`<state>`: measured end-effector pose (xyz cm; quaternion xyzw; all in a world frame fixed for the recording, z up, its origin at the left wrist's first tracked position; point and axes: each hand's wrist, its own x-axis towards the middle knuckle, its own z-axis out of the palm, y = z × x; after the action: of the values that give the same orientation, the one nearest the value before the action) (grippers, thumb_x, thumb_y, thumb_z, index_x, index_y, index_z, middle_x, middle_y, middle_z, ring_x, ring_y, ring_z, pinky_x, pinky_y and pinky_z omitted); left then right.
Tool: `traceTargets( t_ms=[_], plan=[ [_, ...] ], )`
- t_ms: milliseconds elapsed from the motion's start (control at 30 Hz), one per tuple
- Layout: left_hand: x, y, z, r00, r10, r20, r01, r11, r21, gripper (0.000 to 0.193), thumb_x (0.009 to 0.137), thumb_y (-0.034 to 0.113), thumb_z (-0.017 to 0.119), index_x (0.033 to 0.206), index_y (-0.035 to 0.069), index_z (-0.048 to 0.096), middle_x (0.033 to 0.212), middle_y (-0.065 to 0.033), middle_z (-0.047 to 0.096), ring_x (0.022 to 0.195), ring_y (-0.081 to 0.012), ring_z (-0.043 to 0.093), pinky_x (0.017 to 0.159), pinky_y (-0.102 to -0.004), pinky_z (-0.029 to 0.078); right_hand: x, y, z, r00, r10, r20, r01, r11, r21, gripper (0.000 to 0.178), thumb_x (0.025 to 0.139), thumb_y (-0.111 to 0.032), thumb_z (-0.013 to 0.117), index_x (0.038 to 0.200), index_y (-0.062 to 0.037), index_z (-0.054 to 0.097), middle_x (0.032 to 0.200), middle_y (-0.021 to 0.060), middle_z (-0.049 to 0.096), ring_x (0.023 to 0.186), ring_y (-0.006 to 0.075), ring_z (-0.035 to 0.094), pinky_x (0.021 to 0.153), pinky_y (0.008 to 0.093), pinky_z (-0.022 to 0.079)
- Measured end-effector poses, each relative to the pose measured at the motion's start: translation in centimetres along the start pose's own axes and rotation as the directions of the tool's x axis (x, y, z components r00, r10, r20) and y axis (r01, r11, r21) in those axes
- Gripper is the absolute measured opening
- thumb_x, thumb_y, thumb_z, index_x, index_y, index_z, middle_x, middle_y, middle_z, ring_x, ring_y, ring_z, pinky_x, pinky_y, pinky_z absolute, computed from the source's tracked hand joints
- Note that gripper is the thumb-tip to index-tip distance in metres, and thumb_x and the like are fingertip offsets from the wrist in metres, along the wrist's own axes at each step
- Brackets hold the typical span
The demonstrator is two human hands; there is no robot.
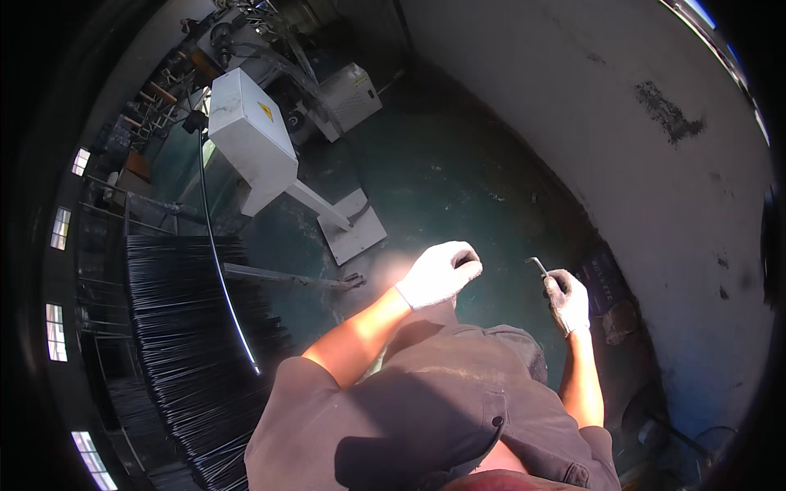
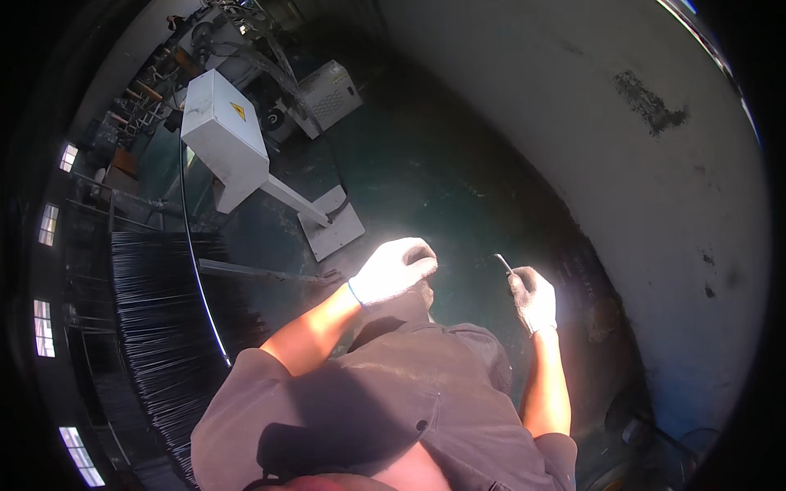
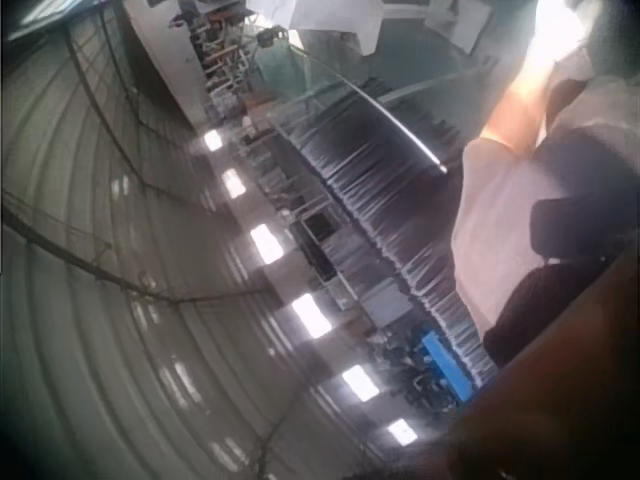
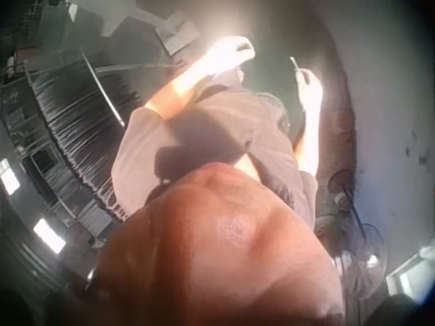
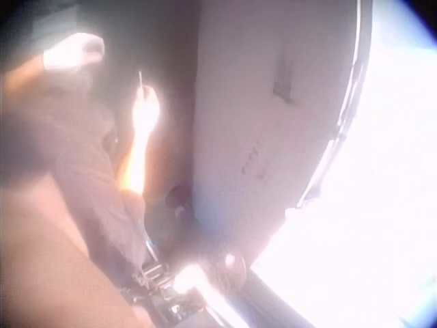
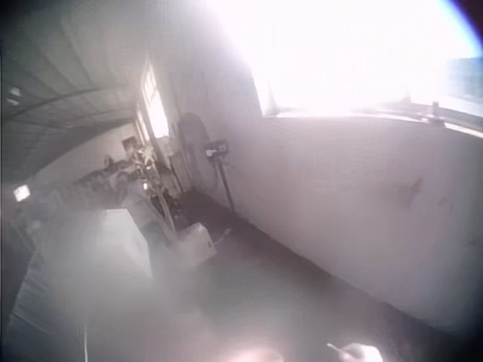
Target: The person loads long metal rods into a bending machine, operates the machine to bend them, and then removes the bent rods. The person also uses a hex key to adjust the machine's settings between batches.
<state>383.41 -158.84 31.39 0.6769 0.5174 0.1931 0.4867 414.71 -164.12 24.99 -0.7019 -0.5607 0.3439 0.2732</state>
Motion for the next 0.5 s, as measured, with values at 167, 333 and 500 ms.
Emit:
traceTargets(
  t_ms=[167,333,500],
  plan=[
    [6.7,-1.7,-7.6,0.946,-0.144,-0.291,0.063,0.961,-0.270,0.026,0.101,0.024,0.071,0.112,0.000,0.074,0.103,-0.0098,0.075,0.098,-0.0186,0.070,0.092,-0.0350,0.056,14.3,-8.9,3.9,0.975,-0.171,0.140,0.163,0.984,0.070,0.016,0.102,-0.013,0.070,0.109,-0.0002,0.074,0.086,0.0070,0.073,0.080,0.0119,0.068,0.076,0.0294,0.055],
    [14.2,-5.2,-17.8,0.858,-0.088,-0.506,-0.147,0.901,-0.407,0.017,0.103,0.014,0.070,0.109,-0.001,0.072,0.095,-0.0023,0.069,0.090,-0.0085,0.061,0.083,-0.0272,0.052,25.6,-18.7,8.7,0.933,-0.282,0.225,0.268,0.959,0.089,0.019,0.101,-0.015,0.069,0.112,0.0005,0.075,0.089,0.0084,0.075,0.082,0.0141,0.070,0.079,0.0305,0.056],
    [19.3,-5.1,-29.4,0.684,-0.025,-0.729,-0.274,0.918,-0.288,0.010,0.102,0.007,0.070,0.107,-0.001,0.072,0.093,-0.0012,0.067,0.085,-0.0078,0.059,0.079,-0.0258,0.051,36.4,-25.3,12.5,0.901,-0.322,0.290,0.303,0.947,0.109,0.020,0.101,-0.015,0.068,0.112,0.0002,0.075,0.086,0.0109,0.074,0.077,0.0176,0.070,0.077,0.0335,0.057]
  ],
)
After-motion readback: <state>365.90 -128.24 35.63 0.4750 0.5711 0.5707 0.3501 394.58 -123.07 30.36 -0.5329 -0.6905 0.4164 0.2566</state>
